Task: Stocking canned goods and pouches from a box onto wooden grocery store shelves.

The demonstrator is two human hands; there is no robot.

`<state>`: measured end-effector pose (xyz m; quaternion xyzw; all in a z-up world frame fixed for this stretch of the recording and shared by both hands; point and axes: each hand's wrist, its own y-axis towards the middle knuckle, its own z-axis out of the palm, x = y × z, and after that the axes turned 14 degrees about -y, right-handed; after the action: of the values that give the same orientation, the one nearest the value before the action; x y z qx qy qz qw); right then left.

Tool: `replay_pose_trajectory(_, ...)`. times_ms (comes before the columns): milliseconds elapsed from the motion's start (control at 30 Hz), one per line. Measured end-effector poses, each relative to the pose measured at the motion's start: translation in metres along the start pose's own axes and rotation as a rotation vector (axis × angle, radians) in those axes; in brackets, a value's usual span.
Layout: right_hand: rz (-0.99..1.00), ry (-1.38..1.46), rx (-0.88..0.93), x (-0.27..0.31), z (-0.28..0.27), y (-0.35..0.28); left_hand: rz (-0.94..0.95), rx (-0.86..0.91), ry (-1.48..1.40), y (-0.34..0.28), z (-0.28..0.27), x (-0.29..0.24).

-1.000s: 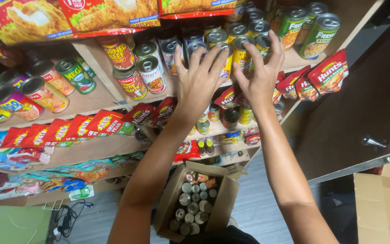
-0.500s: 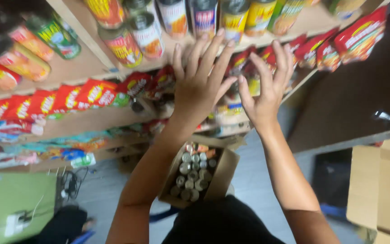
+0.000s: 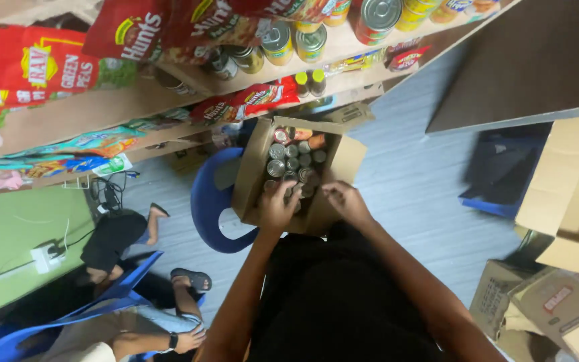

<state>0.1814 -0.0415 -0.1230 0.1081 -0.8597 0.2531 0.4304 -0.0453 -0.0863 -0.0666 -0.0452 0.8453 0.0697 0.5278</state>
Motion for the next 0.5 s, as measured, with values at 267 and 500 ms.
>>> replay_pose_trajectory(267,0.008,0.032,-0.039,-0.026,0.037,0.001,-0.149,0.116,-0.091,-0.014,0.037,0.122)
replay_pose_trajectory(500,0.093,0.070,-0.095,-0.013,0.033,0.018,-0.232,0.232,0.154,0.063,0.073,0.196)
